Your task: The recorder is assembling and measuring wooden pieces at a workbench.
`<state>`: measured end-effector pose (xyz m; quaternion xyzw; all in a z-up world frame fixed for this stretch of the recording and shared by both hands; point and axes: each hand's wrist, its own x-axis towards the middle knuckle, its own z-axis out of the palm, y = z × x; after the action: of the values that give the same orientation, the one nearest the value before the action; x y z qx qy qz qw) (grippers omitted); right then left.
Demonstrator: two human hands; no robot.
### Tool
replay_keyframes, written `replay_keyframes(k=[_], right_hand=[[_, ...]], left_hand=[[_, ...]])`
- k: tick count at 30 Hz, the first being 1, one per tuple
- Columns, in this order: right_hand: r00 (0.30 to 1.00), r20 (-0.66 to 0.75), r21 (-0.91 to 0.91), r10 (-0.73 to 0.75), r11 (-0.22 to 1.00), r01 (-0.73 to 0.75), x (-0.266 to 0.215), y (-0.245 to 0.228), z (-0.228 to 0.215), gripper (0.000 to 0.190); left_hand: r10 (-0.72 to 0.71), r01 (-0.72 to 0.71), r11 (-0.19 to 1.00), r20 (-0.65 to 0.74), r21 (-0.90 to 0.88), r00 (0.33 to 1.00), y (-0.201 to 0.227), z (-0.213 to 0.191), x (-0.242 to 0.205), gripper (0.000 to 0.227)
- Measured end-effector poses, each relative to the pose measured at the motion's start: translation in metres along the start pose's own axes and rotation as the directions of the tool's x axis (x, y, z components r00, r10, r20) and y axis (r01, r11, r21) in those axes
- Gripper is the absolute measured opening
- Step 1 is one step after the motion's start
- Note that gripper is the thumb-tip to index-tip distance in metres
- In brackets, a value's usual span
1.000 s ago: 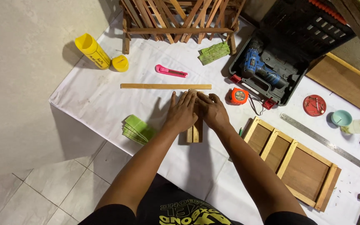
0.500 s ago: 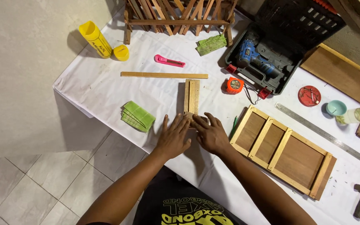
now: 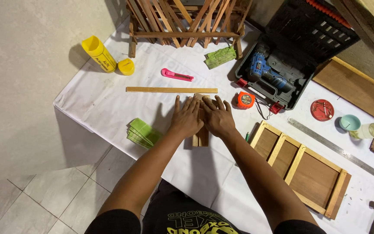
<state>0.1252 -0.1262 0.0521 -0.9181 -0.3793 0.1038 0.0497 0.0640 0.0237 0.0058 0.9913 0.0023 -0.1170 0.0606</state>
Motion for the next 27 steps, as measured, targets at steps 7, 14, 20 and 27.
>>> replay_keyframes(k=[7,14,20,27], right_hand=[[1.0,-0.011,0.078,-0.006,0.997,0.006,-0.018,0.002,0.02,0.059],[0.997,0.026,0.167,-0.078,0.983,0.072,-0.111,-0.026,0.029,0.069],[0.991,0.014,0.138,-0.135,0.982,0.132,-0.138,-0.029,0.036,0.074],[0.987,0.155,0.244,0.031,0.967,-0.068,-0.062,-0.027,-0.011,0.081]], left_hand=[[0.018,-0.018,1.0,-0.002,-0.011,1.0,0.009,-0.002,-0.029,0.084],[-0.019,0.022,0.997,0.04,-0.078,0.999,0.057,0.027,-0.124,0.079],[-0.054,0.051,0.992,-0.023,-0.119,0.998,0.078,0.046,-0.15,0.081],[-0.088,0.097,0.988,0.085,-0.12,0.993,0.042,0.012,-0.067,0.079]])
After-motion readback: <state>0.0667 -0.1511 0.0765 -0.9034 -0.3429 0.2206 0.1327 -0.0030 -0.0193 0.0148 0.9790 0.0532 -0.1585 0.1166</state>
